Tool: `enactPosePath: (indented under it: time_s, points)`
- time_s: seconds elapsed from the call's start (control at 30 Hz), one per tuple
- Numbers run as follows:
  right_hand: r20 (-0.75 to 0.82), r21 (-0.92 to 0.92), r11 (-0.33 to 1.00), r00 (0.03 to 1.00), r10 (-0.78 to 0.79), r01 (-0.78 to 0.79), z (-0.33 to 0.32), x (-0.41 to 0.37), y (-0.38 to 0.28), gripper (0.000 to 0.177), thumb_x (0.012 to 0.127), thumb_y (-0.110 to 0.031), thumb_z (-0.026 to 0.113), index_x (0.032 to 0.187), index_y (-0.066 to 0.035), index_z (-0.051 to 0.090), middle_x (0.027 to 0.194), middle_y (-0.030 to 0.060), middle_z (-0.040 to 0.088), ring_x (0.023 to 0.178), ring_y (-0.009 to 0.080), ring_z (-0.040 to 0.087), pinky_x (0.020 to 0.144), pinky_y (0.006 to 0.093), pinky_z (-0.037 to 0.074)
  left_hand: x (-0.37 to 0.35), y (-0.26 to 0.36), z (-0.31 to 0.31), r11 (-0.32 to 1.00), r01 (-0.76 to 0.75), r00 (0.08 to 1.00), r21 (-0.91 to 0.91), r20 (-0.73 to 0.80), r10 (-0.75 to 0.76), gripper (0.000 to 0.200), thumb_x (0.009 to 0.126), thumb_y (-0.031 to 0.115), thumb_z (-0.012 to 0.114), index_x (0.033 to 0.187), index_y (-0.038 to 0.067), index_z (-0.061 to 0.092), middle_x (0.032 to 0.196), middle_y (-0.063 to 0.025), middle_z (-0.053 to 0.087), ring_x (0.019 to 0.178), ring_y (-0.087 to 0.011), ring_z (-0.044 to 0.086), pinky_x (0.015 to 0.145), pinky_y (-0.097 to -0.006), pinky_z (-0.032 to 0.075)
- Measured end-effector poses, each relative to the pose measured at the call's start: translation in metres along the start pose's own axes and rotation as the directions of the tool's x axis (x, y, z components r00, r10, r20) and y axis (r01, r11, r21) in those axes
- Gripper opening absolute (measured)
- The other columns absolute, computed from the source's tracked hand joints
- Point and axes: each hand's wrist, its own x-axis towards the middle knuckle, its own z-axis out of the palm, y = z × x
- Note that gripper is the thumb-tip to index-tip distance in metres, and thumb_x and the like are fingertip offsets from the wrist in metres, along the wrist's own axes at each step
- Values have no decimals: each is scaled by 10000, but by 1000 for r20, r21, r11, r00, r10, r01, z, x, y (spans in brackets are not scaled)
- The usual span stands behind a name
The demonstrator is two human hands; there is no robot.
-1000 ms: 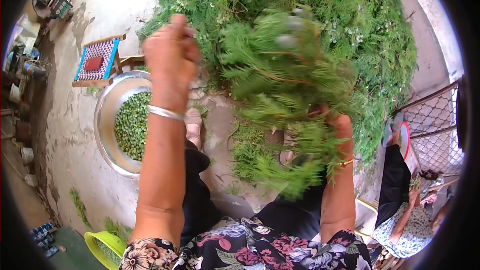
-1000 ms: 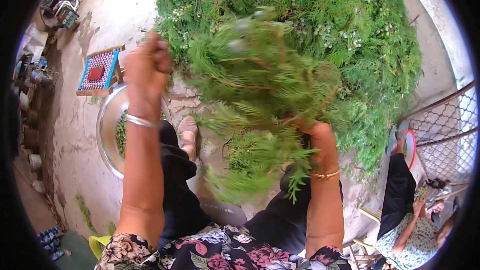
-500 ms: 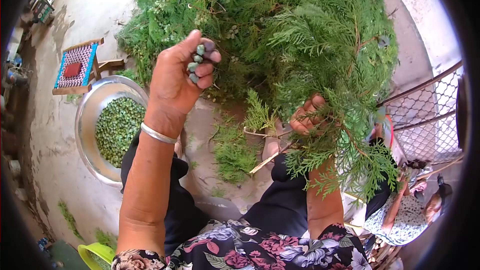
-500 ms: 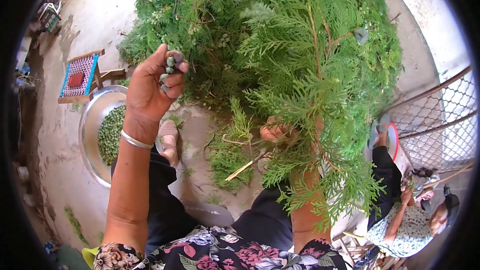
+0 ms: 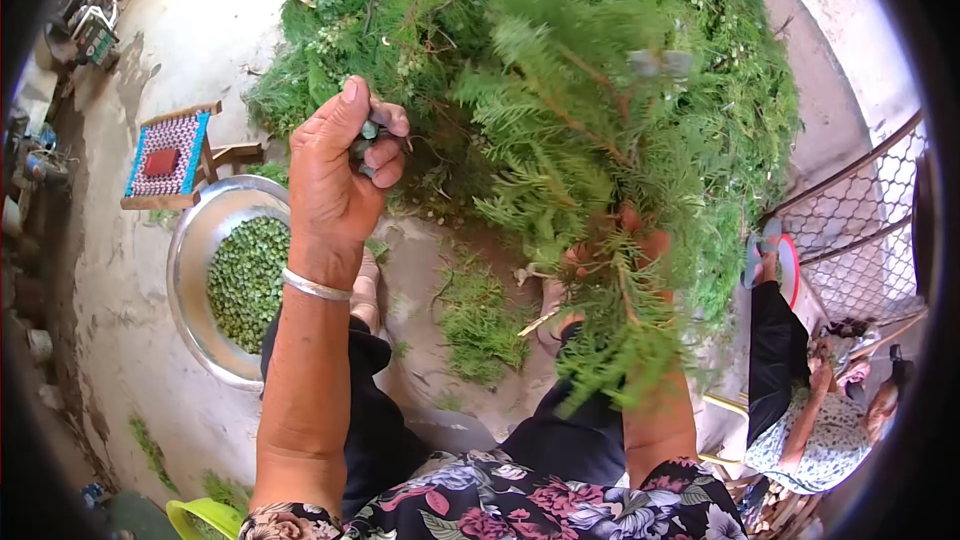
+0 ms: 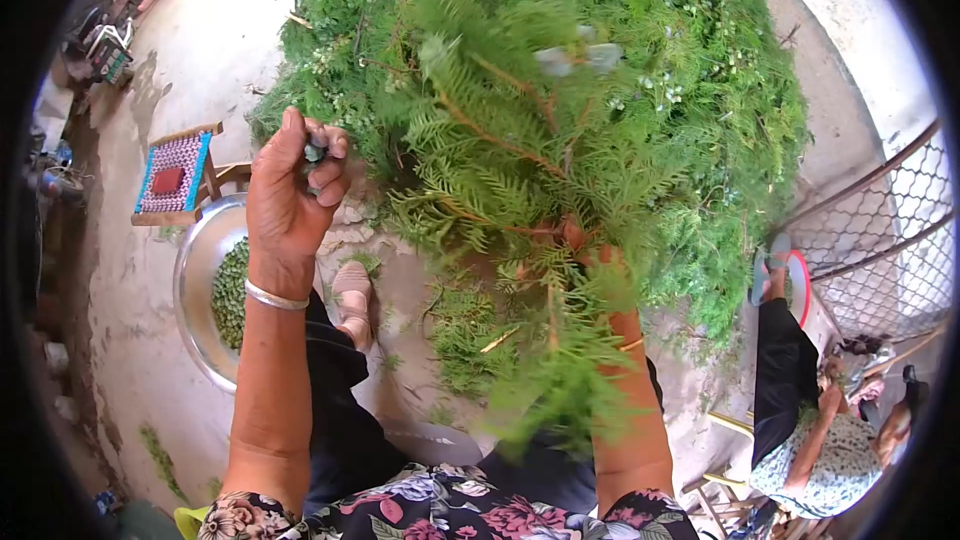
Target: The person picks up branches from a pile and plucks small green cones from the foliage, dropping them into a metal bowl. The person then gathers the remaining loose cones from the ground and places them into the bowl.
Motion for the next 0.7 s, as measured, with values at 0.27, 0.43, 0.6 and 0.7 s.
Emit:
enactPosePath:
  time_s: [0.27,0.43,0.6,0.7]
  points:
    - [-204,-343,869,931,302,-357,24,-5,-5,362,866,-234,589,1108,34,577,942,123,644,792,210,647,665,322,556,-7,-3,19,950,-112,994,291,30,108,58,797,34,661,839,5,634,661,-42,593,474,-37,419,404,-178,318]
    - [-113,-472,825,949,293,-311,28,-8,4,357,851,-274,619,1069,9,615,815,44,625,679,125,596,585,276,495,-11,-19,27,760,-201,978,618,87,188,115,831,43,631,907,-43,625,709,-58,610,478,-34,428,408,-170,316]
    - [-109,-684,671,950,294,-286,31,-7,10,315,914,-333,537,957,-43,652,724,-10,574,622,90,495,583,249,404,-14,-23,28,878,-88,993,471,-27,115,140,855,63,612,942,-45,597,703,-55,606,466,-30,409,402,-175,311]
    - [-64,-663,718,972,228,-212,34,-8,13,292,917,-336,540,948,-68,652,676,-5,554,595,95,491,575,245,401,-13,-30,33,911,-93,983,403,-107,148,156,862,70,609,970,-38,579,684,-42,590,460,-24,392,394,-178,298]
